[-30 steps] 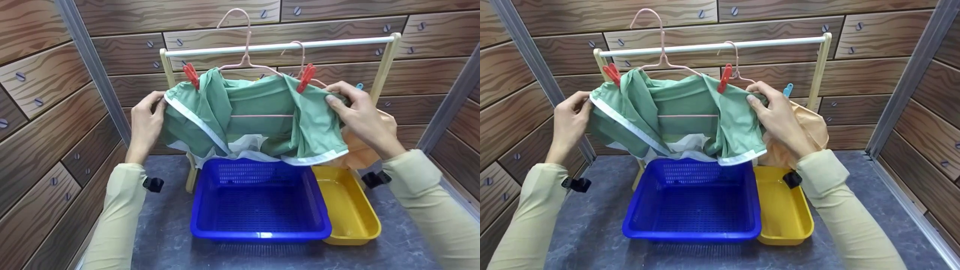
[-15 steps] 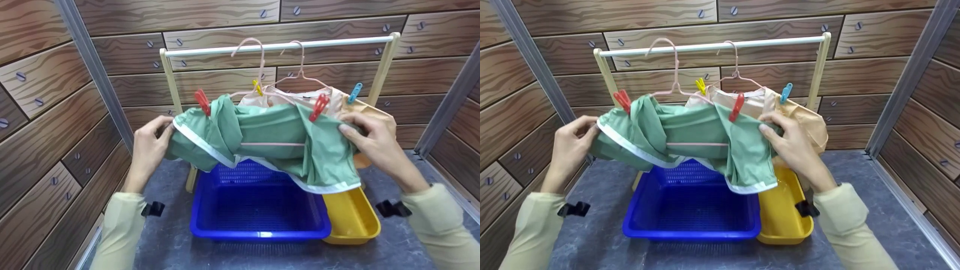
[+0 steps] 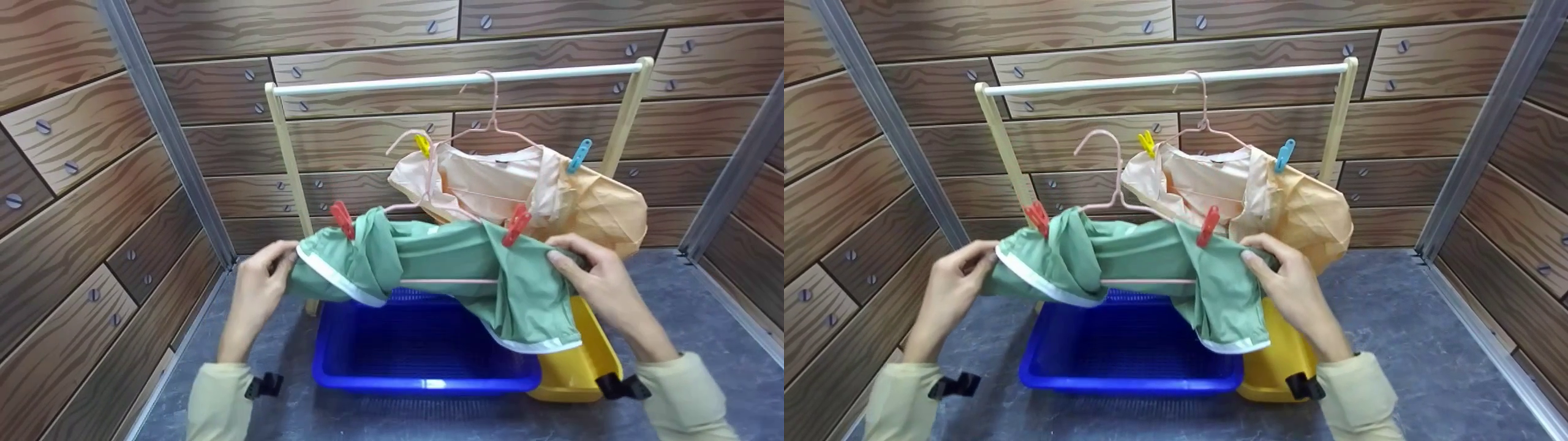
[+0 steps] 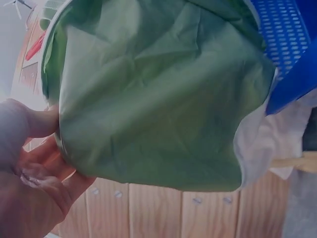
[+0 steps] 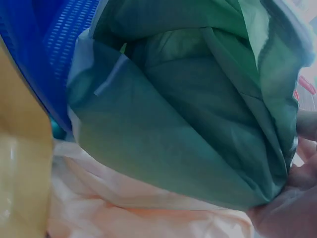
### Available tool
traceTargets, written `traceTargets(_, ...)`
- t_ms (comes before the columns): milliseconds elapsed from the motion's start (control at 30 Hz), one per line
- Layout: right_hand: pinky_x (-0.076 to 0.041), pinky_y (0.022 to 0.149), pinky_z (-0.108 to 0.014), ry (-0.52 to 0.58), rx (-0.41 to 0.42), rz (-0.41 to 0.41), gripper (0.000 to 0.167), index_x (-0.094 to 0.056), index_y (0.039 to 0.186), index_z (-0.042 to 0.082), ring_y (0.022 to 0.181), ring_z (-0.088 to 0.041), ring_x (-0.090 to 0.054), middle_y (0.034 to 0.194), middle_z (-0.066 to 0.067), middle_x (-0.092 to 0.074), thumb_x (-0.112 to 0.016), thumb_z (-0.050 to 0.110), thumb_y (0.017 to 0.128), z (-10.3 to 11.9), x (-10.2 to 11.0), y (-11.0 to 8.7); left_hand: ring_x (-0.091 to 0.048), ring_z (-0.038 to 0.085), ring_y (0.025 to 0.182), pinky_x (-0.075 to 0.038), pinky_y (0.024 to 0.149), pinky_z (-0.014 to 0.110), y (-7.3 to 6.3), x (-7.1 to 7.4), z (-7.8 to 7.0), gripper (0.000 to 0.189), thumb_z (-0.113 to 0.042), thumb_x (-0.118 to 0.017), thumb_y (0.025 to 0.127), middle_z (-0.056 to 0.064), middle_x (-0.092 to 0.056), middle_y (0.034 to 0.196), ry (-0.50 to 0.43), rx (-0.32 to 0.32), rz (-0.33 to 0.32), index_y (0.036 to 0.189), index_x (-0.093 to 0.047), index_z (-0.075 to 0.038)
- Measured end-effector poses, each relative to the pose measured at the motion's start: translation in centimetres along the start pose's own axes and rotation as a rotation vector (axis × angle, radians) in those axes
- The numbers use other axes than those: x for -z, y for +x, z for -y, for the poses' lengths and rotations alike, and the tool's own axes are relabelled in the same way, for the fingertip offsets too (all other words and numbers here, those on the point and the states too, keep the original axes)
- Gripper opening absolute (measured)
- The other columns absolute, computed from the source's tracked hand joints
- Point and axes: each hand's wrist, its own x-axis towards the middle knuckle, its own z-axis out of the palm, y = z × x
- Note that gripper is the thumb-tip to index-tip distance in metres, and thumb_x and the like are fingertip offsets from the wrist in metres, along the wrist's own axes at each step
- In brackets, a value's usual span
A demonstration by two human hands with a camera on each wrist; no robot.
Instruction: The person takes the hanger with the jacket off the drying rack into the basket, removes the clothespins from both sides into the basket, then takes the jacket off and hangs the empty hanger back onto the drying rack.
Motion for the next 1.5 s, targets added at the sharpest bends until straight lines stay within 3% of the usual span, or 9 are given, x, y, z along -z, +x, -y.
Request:
traceTargets(333, -0.047, 0.071, -0.02, 0.04, -0.014, -0.039, 0.014, -0.07, 0.108, 0.006, 0.084, -0.014, -0.06, 0.1, -0.007, -0.067, -0.062, 0.007, 0.097, -1.7, -1.5, -1.8, -0.053, 0.014, 0.069, -0.042, 0.061, 0.025, -2.7, -0.9, 0.7, 0.016, -0.002, -0.063, 0.094, -0.003, -0.067, 0.085, -0.052, 0.083, 0.005, 0.105, -0.073, -0.009)
traceTargets(567, -0.045, 0.07, -0.019, 0.048, -0.023, -0.093, 0.016, -0.071, 0.108, 0.005, 0.082, -0.013, -0.058, 0.097, -0.008, -0.068, -0.064, 0.002, 0.094, -2.4, -2.0, -3.2, -0.056, 0.015, 0.072, -0.043, 0.063, 0.023, -3.8, -1.5, 0.2, 0.014, -0.001, -0.065, 0.093, 0.0, -0.068, 0.088, -0.13, 0.154, -0.055, 0.103, -0.073, -0.008)
traceTargets(833, -0.042, 0.06, -0.021, -0.004, -0.091, -0.138, 0.017, -0.072, 0.11, 0.006, 0.069, -0.012, -0.052, 0.095, -0.006, -0.067, -0.066, 0.004, 0.093, -2.7, -2.9, -4.5, -0.06, 0.02, 0.078, -0.046, 0.066, 0.022, -5.1, -2.2, 0.2, 0.014, -0.001, -0.065, 0.093, 0.003, -0.071, 0.094, -0.199, 0.21, -0.122, 0.103, -0.074, -0.006)
traceTargets(1033, -0.044, 0.07, -0.019, -0.018, -0.072, -0.157, 0.018, -0.072, 0.11, 0.006, 0.084, -0.013, -0.057, 0.104, -0.007, -0.068, -0.065, 0.003, 0.094, -2.3, -3.4, -4.8, -0.061, 0.023, 0.082, -0.046, 0.069, 0.02, -5.3, -2.5, 0.3, 0.015, 0.001, -0.064, 0.093, 0.005, -0.071, 0.095, -0.249, 0.241, -0.162, 0.103, -0.074, -0.005)
traceTargets(1200, -0.045, 0.073, -0.017, -0.062, -0.059, -0.156, 0.019, -0.072, 0.113, 0.012, 0.091, -0.012, -0.058, 0.109, -0.003, -0.068, -0.065, 0.012, 0.096, -1.8, -3.5, -5.2, -0.062, 0.019, 0.089, -0.047, 0.075, 0.02, -5.5, -2.5, 0.3, 0.016, 0.002, -0.063, 0.093, 0.005, -0.071, 0.098, -0.212, 0.239, -0.141, 0.104, -0.073, -0.004)
traceTargets(1367, -0.045, 0.073, -0.019, -0.079, -0.076, -0.151, 0.019, -0.072, 0.113, 0.015, 0.09, -0.013, -0.059, 0.109, 0.001, -0.068, -0.065, 0.016, 0.096, -1.7, -3.8, -5.5, -0.06, 0.016, 0.085, -0.046, 0.073, 0.021, -6.2, -2.4, 0.6, 0.019, 0.003, -0.064, 0.092, 0.003, -0.07, 0.096, -0.122, 0.2, -0.109, 0.106, -0.074, -0.005)
traceTargets(1500, -0.045, 0.074, -0.018, -0.08, -0.084, -0.157, 0.018, -0.073, 0.112, 0.016, 0.092, -0.013, -0.06, 0.108, 0.003, -0.068, -0.066, 0.015, 0.095, -1.7, -3.9, -5.7, -0.058, 0.015, 0.082, -0.046, 0.071, 0.022, -6.6, -2.2, 0.8, 0.02, 0.004, -0.064, 0.092, 0.002, -0.069, 0.095, -0.112, 0.192, -0.084, 0.106, -0.074, -0.005)
